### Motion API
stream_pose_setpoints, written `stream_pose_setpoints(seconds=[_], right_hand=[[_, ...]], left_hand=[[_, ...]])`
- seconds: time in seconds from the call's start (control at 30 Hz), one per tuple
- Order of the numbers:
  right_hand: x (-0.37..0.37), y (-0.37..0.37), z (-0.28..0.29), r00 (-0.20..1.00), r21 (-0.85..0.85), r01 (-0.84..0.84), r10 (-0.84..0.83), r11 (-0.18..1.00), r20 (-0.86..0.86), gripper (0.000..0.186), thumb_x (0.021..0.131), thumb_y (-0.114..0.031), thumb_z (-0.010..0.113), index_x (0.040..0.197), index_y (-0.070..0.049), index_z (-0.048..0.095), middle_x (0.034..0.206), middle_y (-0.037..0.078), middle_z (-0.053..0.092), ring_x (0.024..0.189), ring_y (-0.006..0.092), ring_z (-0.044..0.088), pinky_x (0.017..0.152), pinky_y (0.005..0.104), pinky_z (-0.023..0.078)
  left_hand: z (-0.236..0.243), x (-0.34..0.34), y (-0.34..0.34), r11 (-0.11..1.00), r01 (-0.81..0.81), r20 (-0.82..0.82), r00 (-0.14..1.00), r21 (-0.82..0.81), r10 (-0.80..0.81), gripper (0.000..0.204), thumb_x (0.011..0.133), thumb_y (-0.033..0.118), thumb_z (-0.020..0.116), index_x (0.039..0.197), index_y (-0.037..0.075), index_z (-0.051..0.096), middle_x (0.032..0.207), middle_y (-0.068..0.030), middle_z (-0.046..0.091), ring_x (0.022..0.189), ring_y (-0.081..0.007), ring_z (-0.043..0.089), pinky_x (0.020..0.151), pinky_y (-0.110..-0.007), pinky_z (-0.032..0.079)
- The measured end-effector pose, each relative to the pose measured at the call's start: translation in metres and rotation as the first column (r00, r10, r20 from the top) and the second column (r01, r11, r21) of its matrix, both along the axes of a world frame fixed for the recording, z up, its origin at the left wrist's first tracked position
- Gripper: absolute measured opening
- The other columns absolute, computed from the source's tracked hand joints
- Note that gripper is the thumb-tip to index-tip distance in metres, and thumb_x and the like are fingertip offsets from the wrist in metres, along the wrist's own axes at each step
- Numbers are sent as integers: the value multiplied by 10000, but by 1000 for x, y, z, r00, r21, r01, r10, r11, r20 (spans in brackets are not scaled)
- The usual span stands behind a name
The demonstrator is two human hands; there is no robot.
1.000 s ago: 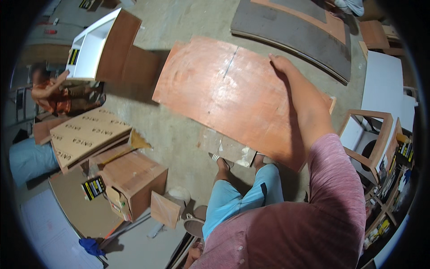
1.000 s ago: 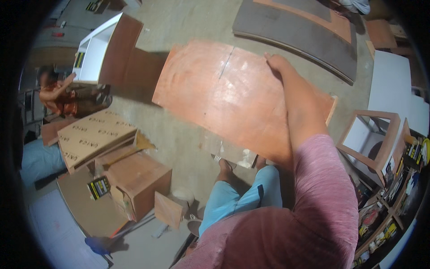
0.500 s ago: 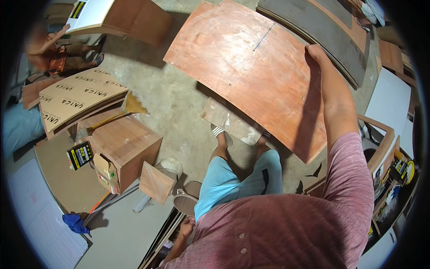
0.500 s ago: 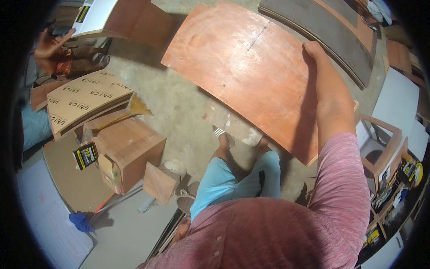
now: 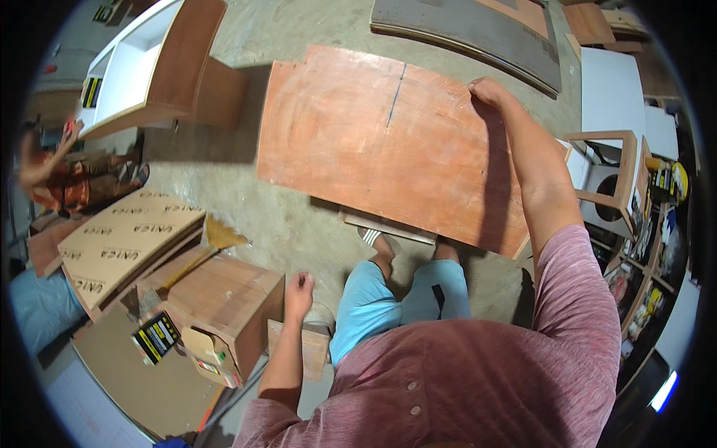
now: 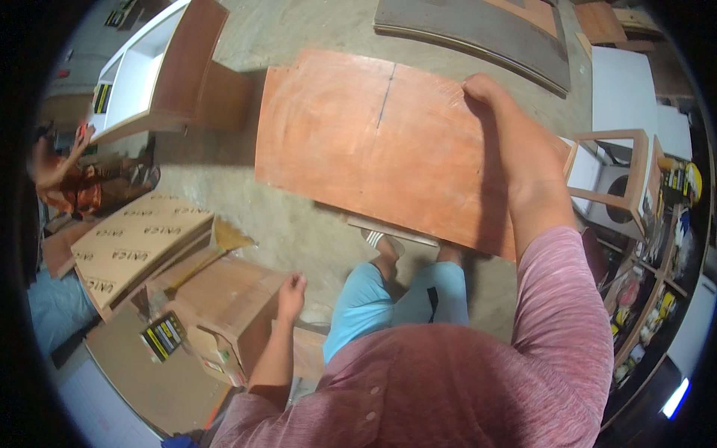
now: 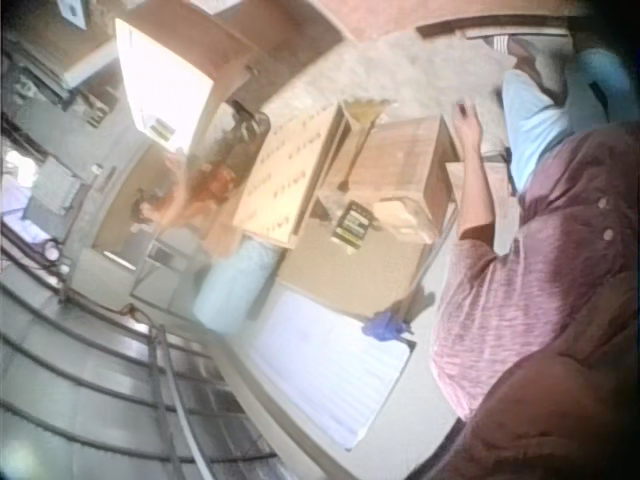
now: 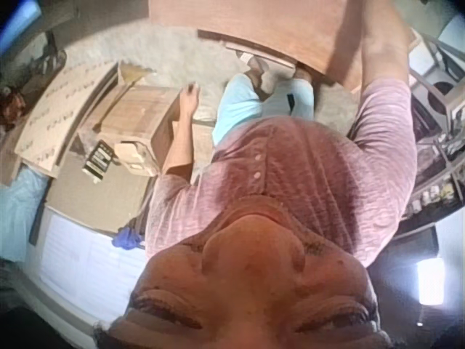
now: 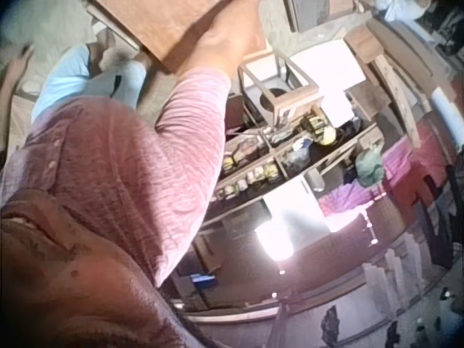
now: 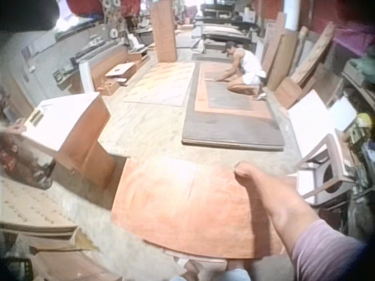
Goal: The person applies a liquid finish to a wooden cabinet using a cloth. They pour the finish from a bottle onto the cloth and wipe it onto the cabinet's exterior surfaces, focusing on the edges and sides.
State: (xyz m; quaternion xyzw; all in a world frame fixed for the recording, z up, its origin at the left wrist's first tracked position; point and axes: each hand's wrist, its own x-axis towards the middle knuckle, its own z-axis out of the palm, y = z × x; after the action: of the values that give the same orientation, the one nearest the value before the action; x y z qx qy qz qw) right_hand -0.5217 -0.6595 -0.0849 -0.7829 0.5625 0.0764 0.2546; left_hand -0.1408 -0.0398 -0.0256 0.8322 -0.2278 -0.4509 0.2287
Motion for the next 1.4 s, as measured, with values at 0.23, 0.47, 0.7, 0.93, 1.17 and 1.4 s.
stream_pose_setpoints(seconds=[0.23, 0.47, 0.7, 0.93, 1.17, 1.4], right_hand=[[10, 68, 12, 990, 35, 105, -108, 994, 93, 312, 921, -262, 494, 1021, -20, 664, 983, 228, 671, 895, 376, 621, 838, 434, 471], [7, 74, 11, 995, 11, 91, -91, 996, 50, 322, 935, -260, 491, 1054, -19, 667, 1024, 237, 666, 955, 381, 629, 861, 435, 472], [10, 74, 11, 994, 30, 72, -74, 997, 82, 319, 934, -248, 493, 1055, -7, 663, 1019, 237, 669, 935, 378, 631, 858, 430, 471], [14, 100, 31, 984, -11, 86, -84, 996, 159, 306, 945, -232, 481, 1004, 14, 652, 970, 241, 664, 910, 382, 627, 831, 441, 470], [35, 198, 74, 977, 61, 187, -192, 981, 94, 297, 941, -254, 461, 1040, -64, 666, 1046, 206, 660, 1000, 373, 620, 884, 480, 465], [38, 338, 53, 973, -199, 159, -120, 967, 195, 129, 855, -150, 571, 879, -61, 662, 873, 151, 646, 878, 324, 609, 778, 445, 435]], left_hand=[[29, 15, -272, 784, 514, 486, 814, -348, -317, 251, 903, 220, 588, 1039, 20, 651, 941, -197, 668, 892, -342, 645, 778, -417, 498], [42, -39, -438, 536, 840, 802, 375, -82, -464, 273, 900, 274, 575, 1108, 116, 653, 1103, -143, 627, 1168, -358, 507, 947, -487, 417], [13, -75, -521, 377, 877, 623, 120, 299, -773, 378, 961, 365, 450, 1209, 144, 630, 1286, -117, 587, 1308, -372, 413, 1047, -576, 307], [-14, -73, -548, 118, 928, 408, -39, 353, -912, 402, 929, 365, 497, 1204, 105, 633, 1190, -179, 636, 1142, -346, 580, 960, -421, 455], [2, -41, -455, 247, 968, 406, 206, 52, -890, 322, 889, 253, 565, 1150, 72, 621, 1022, -227, 664, 1016, -386, 615, 860, -448, 476], [14, -46, -307, 234, 972, 640, 200, -33, -742, 272, 886, 227, 601, 1099, 72, 532, 840, -179, 638, 823, -380, 608, 738, -472, 467]])
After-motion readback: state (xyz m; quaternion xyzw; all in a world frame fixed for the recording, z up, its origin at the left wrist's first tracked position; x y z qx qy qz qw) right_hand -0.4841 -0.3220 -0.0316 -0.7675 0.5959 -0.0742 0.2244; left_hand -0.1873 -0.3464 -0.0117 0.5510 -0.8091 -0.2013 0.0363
